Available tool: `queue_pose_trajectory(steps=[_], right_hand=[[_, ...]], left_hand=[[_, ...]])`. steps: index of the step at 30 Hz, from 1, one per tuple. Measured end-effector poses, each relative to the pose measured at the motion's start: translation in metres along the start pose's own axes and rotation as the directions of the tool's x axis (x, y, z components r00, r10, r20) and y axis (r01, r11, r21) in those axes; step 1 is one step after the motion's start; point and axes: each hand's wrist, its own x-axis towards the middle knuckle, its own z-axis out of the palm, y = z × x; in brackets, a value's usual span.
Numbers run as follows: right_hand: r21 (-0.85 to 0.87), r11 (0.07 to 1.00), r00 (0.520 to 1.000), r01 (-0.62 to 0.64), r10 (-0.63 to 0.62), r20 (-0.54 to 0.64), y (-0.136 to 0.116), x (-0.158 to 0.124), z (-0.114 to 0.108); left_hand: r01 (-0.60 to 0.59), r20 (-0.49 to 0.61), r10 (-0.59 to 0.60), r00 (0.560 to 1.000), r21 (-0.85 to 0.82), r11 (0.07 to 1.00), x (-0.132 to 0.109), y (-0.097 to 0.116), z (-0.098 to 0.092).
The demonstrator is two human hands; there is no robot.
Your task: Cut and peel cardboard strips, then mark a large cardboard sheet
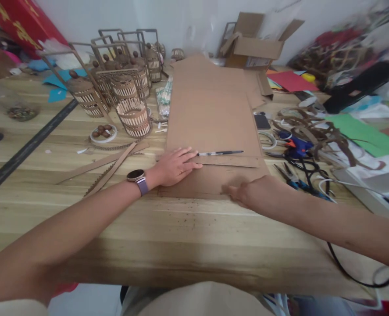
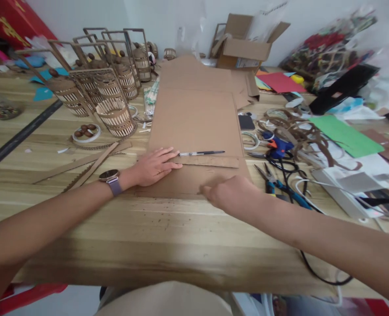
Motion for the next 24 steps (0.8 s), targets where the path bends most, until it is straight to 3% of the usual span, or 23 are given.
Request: queue_pose_trajectory(steps=[3,8,10,12,15,17,20,22,24], right_hand=[[-0.039,0.999,0.992,-0.009,0.014,0.127,0.020,-0.015,0.004],[0.148,0.988,0.995,-0.034,0.020,0.100,0.046,-0.046,0.010],[0.198,0.980,1.000,-0.004,0.001,0.013,0.033,-0.058,0.011],[0.176,0.982,0.996,0.064,-0.050,-0.079,0.005,-0.062,0.010],[0.144,0.959,0.958,0.243,-0.215,-0.188,-0.046,-0.052,0.008],[0.139,0.944,0.928,0.298,-0.253,-0.274,-0.066,-0.042,0.008],[0.273,0.935,0.917,0.225,-0.109,-0.383,-0.060,-0.038,0.014],[0.405,0.912,0.911,0.059,0.116,-0.396,-0.035,-0.047,0.024],[0.447,0.881,0.863,-0.155,0.341,-0.372,-0.006,-0.062,0.036]], left_hand=[[0.012,-0.001,-0.012,1.000,-0.006,1.000,0.000,0.000,-0.001],[0.011,0.012,-0.011,1.000,-0.022,1.000,-0.001,0.001,-0.003],[0.042,0.030,-0.041,0.999,-0.022,0.999,0.000,0.003,-0.004],[0.118,0.033,-0.118,0.992,0.001,0.993,0.004,0.005,-0.005],[0.269,-0.027,-0.268,0.963,0.062,0.961,0.009,0.012,-0.007],[0.329,-0.079,-0.322,0.944,0.099,0.939,0.008,0.018,-0.013],[0.376,-0.118,-0.361,0.925,0.155,0.914,-0.010,0.027,-0.026],[0.442,-0.095,-0.432,0.897,0.179,0.879,-0.033,0.032,-0.036],[0.522,-0.055,-0.520,0.852,0.165,0.837,-0.059,0.037,-0.044]])
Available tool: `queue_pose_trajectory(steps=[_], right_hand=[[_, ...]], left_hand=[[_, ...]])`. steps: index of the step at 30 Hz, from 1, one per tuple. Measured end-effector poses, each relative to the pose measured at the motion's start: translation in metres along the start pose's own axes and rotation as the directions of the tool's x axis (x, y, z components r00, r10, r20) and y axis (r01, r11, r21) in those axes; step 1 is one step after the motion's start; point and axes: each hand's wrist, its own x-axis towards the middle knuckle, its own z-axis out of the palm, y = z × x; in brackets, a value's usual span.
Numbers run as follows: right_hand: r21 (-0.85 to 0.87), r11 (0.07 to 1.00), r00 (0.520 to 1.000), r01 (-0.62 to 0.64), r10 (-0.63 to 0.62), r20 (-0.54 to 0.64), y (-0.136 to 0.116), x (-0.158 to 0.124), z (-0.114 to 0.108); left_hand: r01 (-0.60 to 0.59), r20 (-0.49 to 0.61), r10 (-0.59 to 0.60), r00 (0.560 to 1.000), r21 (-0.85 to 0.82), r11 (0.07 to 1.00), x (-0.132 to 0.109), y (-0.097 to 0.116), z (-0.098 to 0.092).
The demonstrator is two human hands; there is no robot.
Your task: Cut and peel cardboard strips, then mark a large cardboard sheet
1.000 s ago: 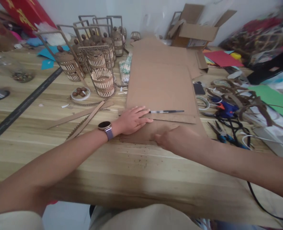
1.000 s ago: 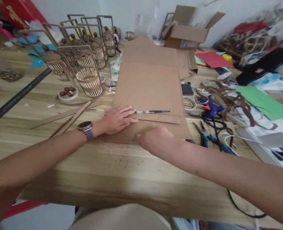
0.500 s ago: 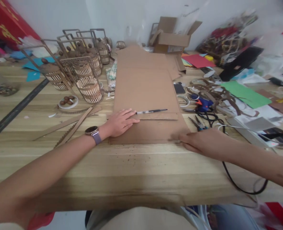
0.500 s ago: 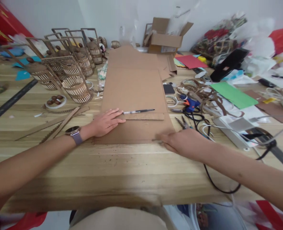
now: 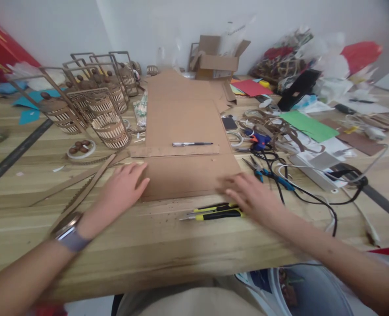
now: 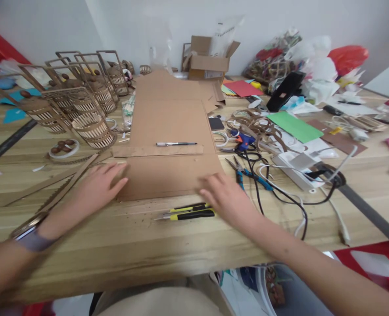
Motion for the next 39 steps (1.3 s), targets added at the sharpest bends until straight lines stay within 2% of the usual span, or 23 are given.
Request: queue_pose_trajectory(steps=[1,3,6,8,10,13,15,17,19,20,22,27,30,35,37,39], right_hand=[[-0.065,0.993,0.995,-0.101,0.100,-0.011,0.014,-0.005,-0.003],[-0.154,0.972,0.981,-0.178,0.188,0.057,0.033,-0.012,-0.006],[-0.237,0.950,0.955,-0.201,0.245,0.170,0.034,-0.015,-0.006],[-0.227,0.945,0.945,-0.235,0.277,0.172,0.029,-0.011,-0.004],[-0.125,0.949,0.942,-0.288,0.305,0.139,0.029,-0.008,-0.002],[0.191,0.895,0.914,-0.403,0.387,0.117,0.041,-0.004,0.002],[0.442,0.758,0.873,-0.480,0.460,0.159,0.051,-0.004,0.003],[0.641,0.557,0.824,-0.528,0.518,0.229,0.057,-0.004,0.002],[0.763,0.366,0.786,-0.533,0.547,0.287,0.058,-0.004,-0.001],[0.794,0.295,0.775,-0.531,0.548,0.315,0.057,-0.003,-0.003],[0.819,0.197,0.765,-0.539,0.522,0.378,0.054,-0.003,-0.007],[0.818,0.045,0.733,-0.573,0.475,0.488,0.046,-0.003,-0.011],[0.831,0.044,0.747,-0.554,0.467,0.473,0.041,-0.004,-0.009],[0.849,0.246,0.828,-0.467,0.459,0.322,0.035,-0.008,-0.004],[0.844,0.287,0.836,-0.454,0.466,0.290,0.034,-0.010,-0.003],[0.842,0.286,0.829,-0.457,0.479,0.288,0.035,-0.011,-0.003]], left_hand=[[0.060,0.018,-0.059,0.998,-0.022,0.998,-0.012,-0.004,-0.002],[0.145,0.085,-0.138,0.987,-0.086,0.986,-0.031,-0.006,-0.005],[0.194,0.122,-0.167,0.978,-0.254,0.948,-0.047,0.007,-0.005],[0.237,0.151,-0.193,0.970,-0.380,0.894,-0.050,0.018,-0.004],[0.330,0.213,-0.256,0.943,-0.506,0.797,-0.049,0.026,-0.005],[0.453,0.296,-0.353,0.887,-0.703,0.548,-0.046,0.026,-0.007],[0.471,0.330,-0.390,0.860,-0.807,0.356,-0.043,0.021,-0.008],[0.470,0.380,-0.393,0.837,-0.867,0.165,-0.039,0.017,-0.011],[0.472,0.436,-0.379,0.817,-0.881,0.005,-0.034,0.016,-0.014],[0.475,0.457,-0.368,0.810,-0.879,-0.044,-0.032,0.016,-0.016],[0.488,0.483,-0.339,0.807,-0.869,-0.078,-0.028,0.016,-0.021],[0.496,0.474,-0.265,0.840,-0.868,0.019,-0.026,0.015,-0.025],[0.486,0.471,-0.279,0.837,-0.874,-0.018,-0.028,0.016,-0.023],[0.473,0.474,-0.303,0.827,-0.877,-0.082,-0.033,0.018,-0.016],[0.468,0.477,-0.304,0.825,-0.877,-0.107,-0.034,0.018,-0.013],[0.462,0.482,-0.302,0.823,-0.876,-0.139,-0.034,0.017,-0.012]])
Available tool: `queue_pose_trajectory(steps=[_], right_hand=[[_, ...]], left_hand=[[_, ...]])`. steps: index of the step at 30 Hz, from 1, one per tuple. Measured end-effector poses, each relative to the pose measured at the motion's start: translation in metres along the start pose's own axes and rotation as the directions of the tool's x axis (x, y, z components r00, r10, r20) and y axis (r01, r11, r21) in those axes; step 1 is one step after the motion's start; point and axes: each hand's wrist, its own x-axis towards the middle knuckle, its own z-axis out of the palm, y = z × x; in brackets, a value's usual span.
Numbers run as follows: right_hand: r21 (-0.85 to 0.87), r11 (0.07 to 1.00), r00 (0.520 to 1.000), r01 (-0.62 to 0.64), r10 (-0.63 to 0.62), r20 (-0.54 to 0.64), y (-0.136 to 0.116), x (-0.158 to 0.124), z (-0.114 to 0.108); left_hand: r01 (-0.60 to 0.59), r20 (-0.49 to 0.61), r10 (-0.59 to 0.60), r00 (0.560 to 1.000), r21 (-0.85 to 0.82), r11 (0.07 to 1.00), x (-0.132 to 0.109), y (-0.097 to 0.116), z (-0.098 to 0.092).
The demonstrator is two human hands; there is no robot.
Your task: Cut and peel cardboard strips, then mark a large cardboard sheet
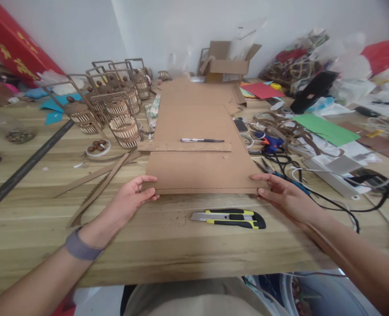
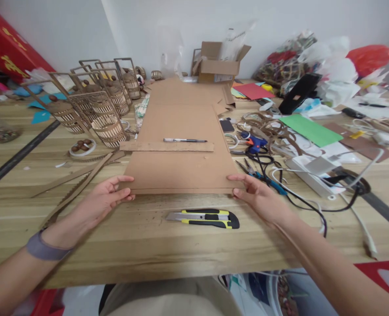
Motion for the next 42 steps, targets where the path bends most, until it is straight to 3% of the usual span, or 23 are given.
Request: queue_pose_trajectory(steps=[6,8,10,12,14,16,17,20,22,25,27,31,33,34,37,40,42], right_hand=[[0.160,0.984,0.996,-0.081,0.086,-0.025,0.000,0.004,-0.002],[0.052,0.995,0.996,-0.084,0.084,-0.010,0.000,0.004,-0.003],[-0.255,0.966,0.998,-0.035,0.021,-0.057,0.000,0.002,-0.002],[-0.652,0.757,0.976,0.044,-0.173,-0.135,0.000,-0.005,0.003],[-0.902,0.410,0.918,0.133,-0.393,-0.043,-0.001,-0.015,0.010],[-0.965,0.119,0.863,0.233,-0.483,0.149,-0.005,-0.025,0.019],[-0.967,0.018,0.847,0.256,-0.486,0.215,-0.007,-0.029,0.022],[-0.969,-0.138,0.833,0.206,-0.495,0.247,-0.015,-0.036,0.030],[-0.937,-0.133,0.811,0.322,-0.472,0.346,-0.016,-0.035,0.035],[-0.787,-0.034,0.720,0.616,-0.379,0.581,-0.012,-0.031,0.050],[-0.742,0.018,0.704,0.670,-0.329,0.629,-0.007,-0.029,0.060],[-0.715,0.161,0.731,0.680,-0.223,0.645,-0.010,-0.027,0.069],[-0.694,0.271,0.741,0.667,-0.147,0.655,-0.018,-0.027,0.069],[-0.691,0.312,0.748,0.652,-0.111,0.655,-0.023,-0.026,0.070],[-0.709,0.346,0.761,0.615,-0.023,0.648,-0.041,-0.021,0.073],[-0.709,0.323,0.746,0.627,0.015,0.666,-0.058,-0.008,0.081],[-0.710,0.303,0.740,0.635,0.022,0.672,-0.069,0.003,0.090]], left_hand=[[0.027,0.035,-0.025,0.999,-0.075,0.997,0.000,0.001,0.001],[0.032,0.033,-0.029,0.999,-0.084,0.996,0.000,0.001,0.003],[0.046,0.030,-0.043,0.999,-0.082,0.996,-0.001,-0.001,0.004],[0.064,0.024,-0.063,0.998,-0.076,0.995,-0.001,-0.002,0.004],[0.068,-0.004,-0.068,0.998,-0.069,0.995,-0.001,-0.003,0.000],[0.051,-0.047,-0.054,0.997,-0.061,0.997,-0.001,-0.004,-0.005],[0.043,-0.066,-0.047,0.997,-0.054,0.998,-0.001,-0.004,-0.008],[0.044,-0.073,-0.046,0.996,-0.020,0.999,-0.001,-0.006,-0.013],[0.044,-0.046,-0.042,0.998,0.042,0.998,-0.002,-0.008,-0.013],[0.002,-0.012,0.000,1.000,0.201,0.980,-0.006,-0.010,-0.012],[-0.029,-0.006,0.032,0.999,0.294,0.955,-0.008,-0.012,-0.013],[-0.082,0.017,0.083,0.996,0.433,0.898,-0.009,-0.015,-0.019],[-0.128,0.026,0.140,0.990,0.596,0.793,-0.011,-0.016,-0.022],[-0.151,0.035,0.178,0.983,0.705,0.693,-0.013,-0.016,-0.022],[-0.179,0.102,0.311,0.945,0.956,0.233,-0.021,-0.019,-0.020],[-0.243,0.291,0.417,0.861,0.956,-0.166,-0.032,-0.029,-0.012],[-0.332,0.448,0.428,0.785,0.888,-0.319,-0.036,-0.040,-0.006]])
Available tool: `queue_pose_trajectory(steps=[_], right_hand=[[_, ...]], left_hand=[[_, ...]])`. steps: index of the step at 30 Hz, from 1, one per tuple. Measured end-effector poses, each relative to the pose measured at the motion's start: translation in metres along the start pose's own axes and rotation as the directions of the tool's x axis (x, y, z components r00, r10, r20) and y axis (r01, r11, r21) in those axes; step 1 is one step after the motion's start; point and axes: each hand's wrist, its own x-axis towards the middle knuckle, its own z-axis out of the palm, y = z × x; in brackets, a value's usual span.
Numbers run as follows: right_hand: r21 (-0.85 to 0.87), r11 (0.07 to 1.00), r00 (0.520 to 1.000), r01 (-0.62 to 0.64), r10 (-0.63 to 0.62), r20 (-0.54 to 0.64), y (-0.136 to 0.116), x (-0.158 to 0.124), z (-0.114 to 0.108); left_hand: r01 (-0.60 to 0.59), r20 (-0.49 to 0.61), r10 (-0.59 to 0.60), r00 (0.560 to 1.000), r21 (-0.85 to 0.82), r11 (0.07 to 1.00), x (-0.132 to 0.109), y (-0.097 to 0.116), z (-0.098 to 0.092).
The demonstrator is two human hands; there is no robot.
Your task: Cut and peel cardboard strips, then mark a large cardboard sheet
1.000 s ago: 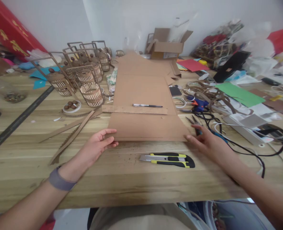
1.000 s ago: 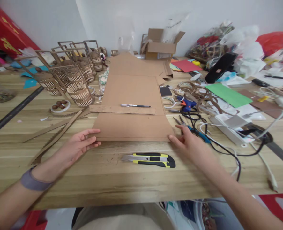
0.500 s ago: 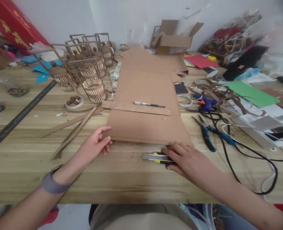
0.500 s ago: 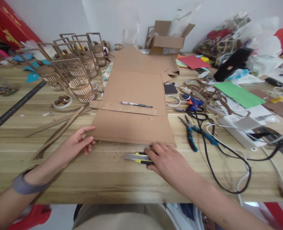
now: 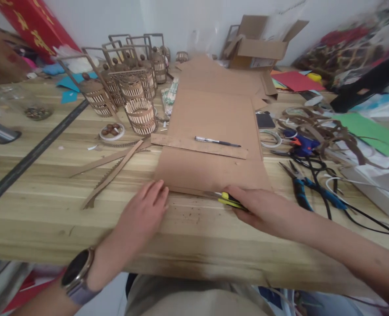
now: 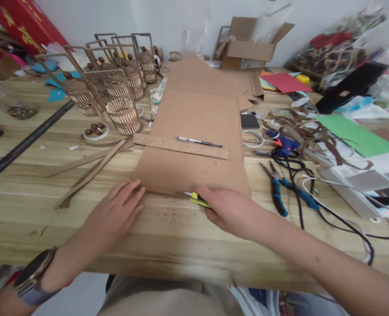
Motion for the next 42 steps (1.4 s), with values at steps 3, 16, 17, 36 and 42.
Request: queue_pose_trajectory(steps=[3,16,17,36,42], right_hand=[[-0.088,0.995,0.999,-0.045,0.046,0.004,-0.010,0.025,-0.012],[-0.450,0.887,0.993,0.102,-0.121,-0.014,-0.047,0.086,-0.010],[-0.456,0.884,0.992,0.104,-0.122,-0.010,-0.048,0.086,-0.011],[-0.534,0.828,0.982,0.172,-0.098,0.164,-0.079,0.085,-0.038],[-0.571,0.806,0.987,0.155,-0.096,0.132,-0.061,0.077,-0.032]], left_hand=[[-0.068,0.007,0.068,0.998,0.052,0.996,-0.006,0.013,0.013],[0.014,0.029,-0.012,1.000,-0.061,0.998,0.004,0.009,0.010],[0.016,0.030,-0.014,0.999,-0.066,0.998,0.004,0.009,0.010],[0.030,0.092,-0.027,0.995,-0.031,0.999,0.000,0.012,0.010],[0.047,0.087,-0.046,0.995,-0.009,0.999,0.000,0.014,0.013]])
